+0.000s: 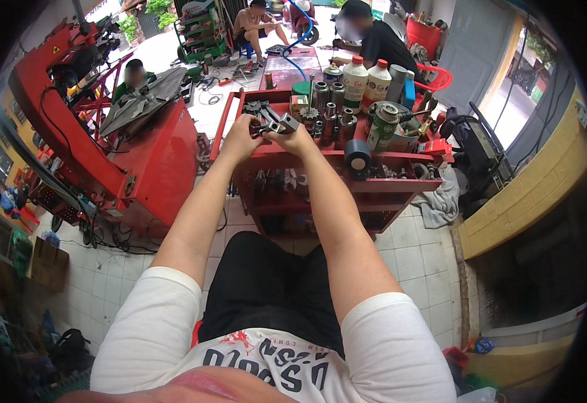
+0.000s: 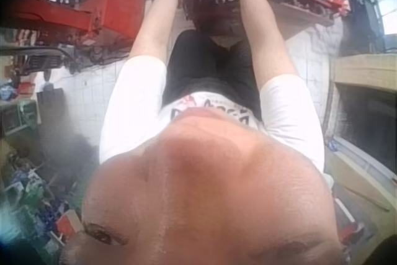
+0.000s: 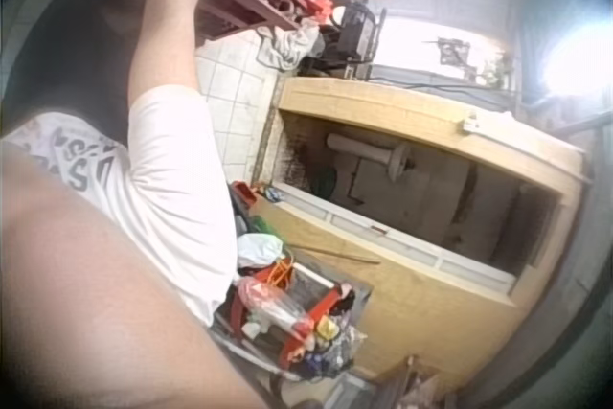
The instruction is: The person sits at a red tool cart in a workshop and assembles small mechanical components. They use a wrench to tighten a bolt on a metal assembly, then pick up and inspect other parts before continuing to manipulate the assembly with their hands.
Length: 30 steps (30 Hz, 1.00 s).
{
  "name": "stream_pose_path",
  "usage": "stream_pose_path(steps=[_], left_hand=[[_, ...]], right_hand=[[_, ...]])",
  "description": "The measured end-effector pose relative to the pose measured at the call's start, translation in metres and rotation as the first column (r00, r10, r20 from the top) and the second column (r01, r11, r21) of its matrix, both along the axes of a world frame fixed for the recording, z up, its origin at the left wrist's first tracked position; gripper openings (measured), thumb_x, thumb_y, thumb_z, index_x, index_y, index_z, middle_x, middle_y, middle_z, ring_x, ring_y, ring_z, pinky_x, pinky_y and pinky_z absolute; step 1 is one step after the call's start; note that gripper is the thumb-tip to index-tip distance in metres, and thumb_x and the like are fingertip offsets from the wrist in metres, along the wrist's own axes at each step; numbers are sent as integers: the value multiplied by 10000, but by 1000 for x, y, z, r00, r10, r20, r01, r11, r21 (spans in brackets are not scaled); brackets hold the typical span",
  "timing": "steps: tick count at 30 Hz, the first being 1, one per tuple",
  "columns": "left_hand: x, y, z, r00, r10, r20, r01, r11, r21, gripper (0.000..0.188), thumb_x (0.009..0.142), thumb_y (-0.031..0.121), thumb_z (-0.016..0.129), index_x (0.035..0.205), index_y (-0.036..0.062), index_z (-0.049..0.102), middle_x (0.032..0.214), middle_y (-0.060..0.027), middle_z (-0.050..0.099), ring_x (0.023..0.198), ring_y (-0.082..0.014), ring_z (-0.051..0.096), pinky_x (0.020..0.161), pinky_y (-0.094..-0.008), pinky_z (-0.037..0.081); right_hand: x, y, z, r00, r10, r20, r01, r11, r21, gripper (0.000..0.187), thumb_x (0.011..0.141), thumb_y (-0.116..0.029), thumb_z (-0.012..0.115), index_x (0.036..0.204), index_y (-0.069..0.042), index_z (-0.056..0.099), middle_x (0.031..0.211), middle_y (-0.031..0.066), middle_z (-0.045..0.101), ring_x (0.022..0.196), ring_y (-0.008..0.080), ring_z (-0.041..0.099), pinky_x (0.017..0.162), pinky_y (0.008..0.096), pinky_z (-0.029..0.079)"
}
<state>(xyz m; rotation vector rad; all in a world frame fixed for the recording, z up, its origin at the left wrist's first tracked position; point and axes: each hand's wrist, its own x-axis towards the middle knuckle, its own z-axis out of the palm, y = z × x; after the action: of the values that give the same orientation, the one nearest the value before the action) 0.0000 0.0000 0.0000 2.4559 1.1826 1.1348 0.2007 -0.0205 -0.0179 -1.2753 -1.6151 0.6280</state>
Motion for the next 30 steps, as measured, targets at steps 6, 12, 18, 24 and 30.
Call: stream_pose_path(steps=[6,12,18,24,30], left_hand=[[-4,9,-8,1000,-24,-5,24,1000,-5,230,822,117,794,1006,1,719,1070,-146,661,1045,-318,653,955,-394,533],[-4,19,-17,996,-66,61,65,997,30,360,790,65,820,1126,19,699,1075,-132,653,1040,-301,670,950,-369,549],[-8,22,-17,994,41,97,-35,997,-63,357,757,48,776,1100,68,677,1120,-161,638,1100,-364,629,967,-426,524],[3,26,-21,950,138,281,-65,965,-253,330,886,100,740,1192,32,639,1091,-170,710,1030,-298,693,923,-404,534],[8,81,-27,862,235,449,5,882,-470,407,961,252,640,1306,36,628,1180,-209,711,1108,-332,683,996,-432,507]], right_hand=[[-7,-10,10,1000,-4,23,4,1000,-23,387,802,-314,878,944,-16,677,821,43,678,744,117,553,710,336,499],[-10,-15,10,994,52,95,-51,999,-18,405,812,-358,860,958,-12,709,781,88,717,685,151,600,700,361,523],[-26,-33,13,912,-126,391,27,968,248,345,804,-374,818,943,-74,722,791,216,698,814,424,695,720,479,545],[-9,-27,1,857,-138,497,17,971,240,389,761,-182,765,1121,-101,643,911,241,703,911,445,679,764,524,530],[-14,-15,5,938,15,346,-112,959,260,310,821,-81,671,1128,-74,623,920,208,710,878,394,707,739,453,528]])
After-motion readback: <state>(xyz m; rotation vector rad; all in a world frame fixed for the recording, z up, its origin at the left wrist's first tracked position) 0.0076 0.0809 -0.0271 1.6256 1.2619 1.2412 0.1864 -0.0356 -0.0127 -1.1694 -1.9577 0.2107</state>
